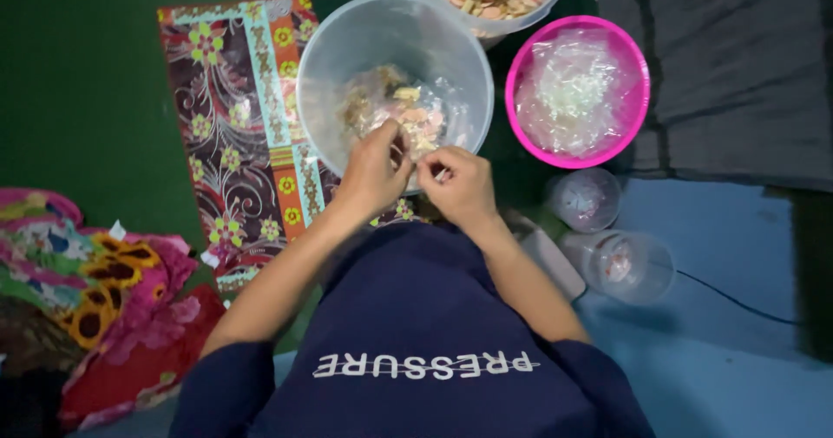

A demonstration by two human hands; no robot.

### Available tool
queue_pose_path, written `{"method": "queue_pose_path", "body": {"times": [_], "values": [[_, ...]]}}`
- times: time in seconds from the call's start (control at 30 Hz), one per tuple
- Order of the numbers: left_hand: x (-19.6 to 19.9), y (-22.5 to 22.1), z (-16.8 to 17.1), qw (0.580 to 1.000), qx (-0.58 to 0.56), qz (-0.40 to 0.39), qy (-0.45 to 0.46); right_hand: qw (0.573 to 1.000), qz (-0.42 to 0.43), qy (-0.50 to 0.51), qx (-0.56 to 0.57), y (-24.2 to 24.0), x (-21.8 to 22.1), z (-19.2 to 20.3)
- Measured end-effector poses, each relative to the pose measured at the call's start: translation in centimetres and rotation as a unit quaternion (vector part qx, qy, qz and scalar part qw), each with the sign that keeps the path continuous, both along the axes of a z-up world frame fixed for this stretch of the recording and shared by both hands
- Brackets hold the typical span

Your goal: Packaging snack pieces into small plastic bags from multiple bowls

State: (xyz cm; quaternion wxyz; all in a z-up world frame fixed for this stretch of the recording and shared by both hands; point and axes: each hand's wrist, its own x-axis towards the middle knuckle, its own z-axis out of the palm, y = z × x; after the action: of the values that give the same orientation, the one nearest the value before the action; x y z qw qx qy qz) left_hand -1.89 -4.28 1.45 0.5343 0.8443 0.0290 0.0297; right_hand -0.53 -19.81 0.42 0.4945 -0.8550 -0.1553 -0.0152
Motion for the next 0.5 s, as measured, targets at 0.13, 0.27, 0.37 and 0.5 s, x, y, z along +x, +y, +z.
{"method": "queue_pose_path", "body": {"times": [0.13, 0.27, 0.37, 0.5], "values": [[0.4, 0.5, 0.6, 0.998, 0.016, 0.031, -0.054, 0.988, -0.024, 0.048, 0.144, 0.0, 0.2, -0.4], [1.1, 1.2, 2.0, 0.962, -0.263, 0.054, 0.055, 0.781, 0.025, 0.413, 0.467, 0.1, 0.3, 2.3], [1.4, 2.1, 3.1, 0.962, -0.254, 0.036, 0.095, 0.733, 0.012, 0.443, 0.516, -0.5, 0.8, -1.9], [1.7, 4.1, 3.7, 0.978, -0.168, 0.003, 0.127, 0.781, -0.038, 0.409, 0.471, -0.3, 1.2, -1.5]]}}
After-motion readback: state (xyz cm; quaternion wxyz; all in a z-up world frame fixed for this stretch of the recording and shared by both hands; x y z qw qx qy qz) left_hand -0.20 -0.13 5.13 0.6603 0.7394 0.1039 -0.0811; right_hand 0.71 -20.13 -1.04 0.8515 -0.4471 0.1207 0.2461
